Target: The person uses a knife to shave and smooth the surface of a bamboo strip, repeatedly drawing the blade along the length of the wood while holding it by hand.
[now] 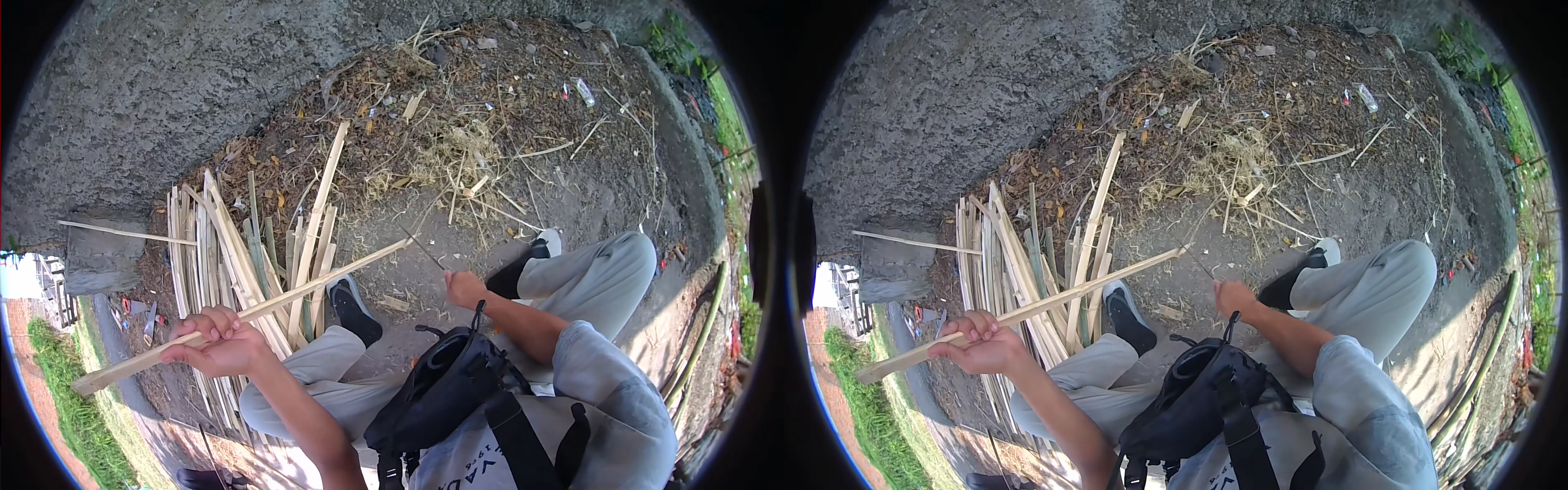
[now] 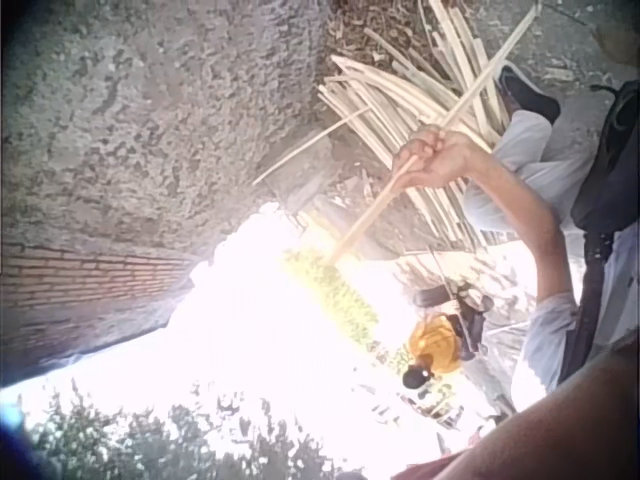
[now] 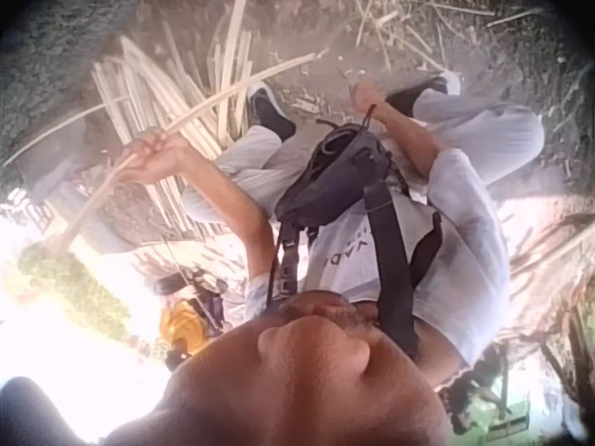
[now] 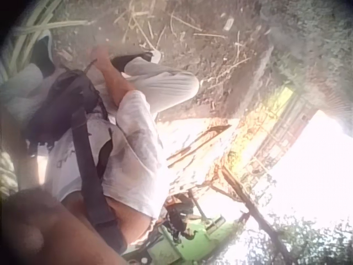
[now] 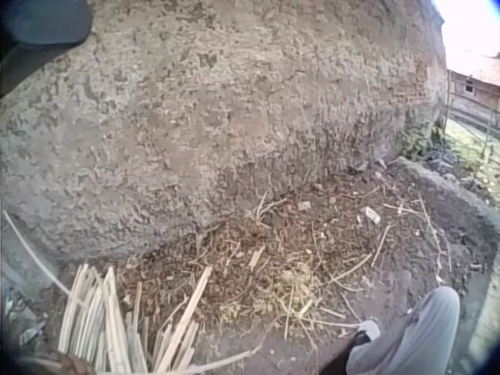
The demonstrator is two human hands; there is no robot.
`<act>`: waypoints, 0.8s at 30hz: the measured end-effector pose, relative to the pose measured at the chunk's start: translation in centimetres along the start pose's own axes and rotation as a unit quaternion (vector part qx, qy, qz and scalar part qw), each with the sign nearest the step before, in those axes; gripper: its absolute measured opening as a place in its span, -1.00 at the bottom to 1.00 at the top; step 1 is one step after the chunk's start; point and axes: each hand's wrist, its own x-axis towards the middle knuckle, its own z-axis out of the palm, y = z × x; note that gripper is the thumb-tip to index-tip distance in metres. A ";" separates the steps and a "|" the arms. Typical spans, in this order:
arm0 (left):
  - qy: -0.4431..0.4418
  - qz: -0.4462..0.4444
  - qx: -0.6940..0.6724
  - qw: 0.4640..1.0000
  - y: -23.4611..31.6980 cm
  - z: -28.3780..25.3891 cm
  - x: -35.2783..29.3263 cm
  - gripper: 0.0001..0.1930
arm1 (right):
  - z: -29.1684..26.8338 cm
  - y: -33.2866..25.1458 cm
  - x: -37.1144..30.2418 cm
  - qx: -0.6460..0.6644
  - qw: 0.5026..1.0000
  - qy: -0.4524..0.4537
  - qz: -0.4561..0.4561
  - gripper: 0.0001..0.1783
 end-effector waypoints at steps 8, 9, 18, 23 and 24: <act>-0.037 -0.004 -0.023 0.999 -0.3 -0.1 -0.2 -0.47 | -1.9 -1.7 0.1 -0.008 0.999 -0.017 0.042 -0.35; -0.041 0.000 -0.017 0.999 -0.2 -0.2 -0.2 -0.47 | -2.2 -2.3 0.0 -0.008 0.999 -0.019 0.039 -0.35; -0.025 -0.009 -0.019 0.999 -0.3 0.2 -0.4 -0.47 | 0.7 2.1 1.7 0.033 0.995 -0.001 0.092 -0.34; -0.017 -0.003 -0.004 1.000 0.1 0.1 -0.6 -0.46 | 0.3 1.7 1.4 0.021 0.994 0.008 0.104 -0.35; -0.014 -0.005 -0.007 1.000 0.2 0.0 -0.6 -0.45 | -0.1 1.5 1.4 0.021 0.994 0.009 0.103 -0.35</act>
